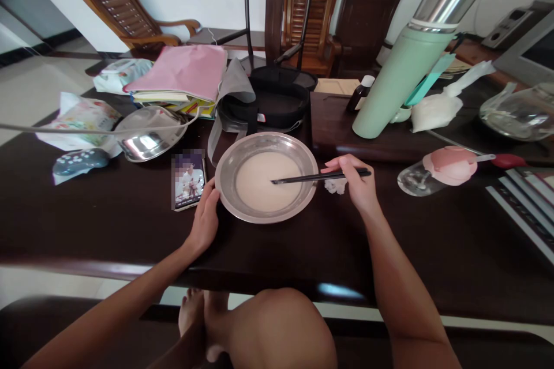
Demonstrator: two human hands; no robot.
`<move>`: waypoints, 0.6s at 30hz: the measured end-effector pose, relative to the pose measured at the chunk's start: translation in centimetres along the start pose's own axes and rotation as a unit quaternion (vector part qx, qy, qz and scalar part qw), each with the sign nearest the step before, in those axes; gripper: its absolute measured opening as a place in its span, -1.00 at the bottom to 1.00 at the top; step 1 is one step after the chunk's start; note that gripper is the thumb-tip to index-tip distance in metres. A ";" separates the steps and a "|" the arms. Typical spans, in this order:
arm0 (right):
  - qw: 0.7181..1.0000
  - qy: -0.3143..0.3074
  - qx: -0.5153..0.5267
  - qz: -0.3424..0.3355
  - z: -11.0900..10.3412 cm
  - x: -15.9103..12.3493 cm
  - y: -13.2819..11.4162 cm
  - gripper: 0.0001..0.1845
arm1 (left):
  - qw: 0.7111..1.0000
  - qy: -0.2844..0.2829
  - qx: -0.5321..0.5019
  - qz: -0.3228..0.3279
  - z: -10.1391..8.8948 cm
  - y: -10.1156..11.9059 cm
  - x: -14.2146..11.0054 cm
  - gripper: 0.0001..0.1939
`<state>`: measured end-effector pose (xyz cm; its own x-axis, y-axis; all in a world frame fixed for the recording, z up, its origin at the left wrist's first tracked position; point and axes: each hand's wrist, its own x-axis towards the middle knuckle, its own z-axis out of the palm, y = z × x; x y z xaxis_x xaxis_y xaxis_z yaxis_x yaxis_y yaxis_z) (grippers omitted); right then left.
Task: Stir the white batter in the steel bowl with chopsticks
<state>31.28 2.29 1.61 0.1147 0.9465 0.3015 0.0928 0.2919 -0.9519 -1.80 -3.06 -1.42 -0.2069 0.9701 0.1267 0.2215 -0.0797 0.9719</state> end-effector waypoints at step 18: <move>1.000 -0.010 -0.010 -0.006 -0.1 0.2 0.4 -0.62 | 0.967 -0.010 -0.248 -0.058 2.6 -1.5 3.8 -0.50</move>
<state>31.39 2.56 1.31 0.0926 0.9454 0.3124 0.1138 0.3016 -0.9466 -0.46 1.34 -2.92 -0.1830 0.9830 0.0116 -0.2872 -0.0648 0.9557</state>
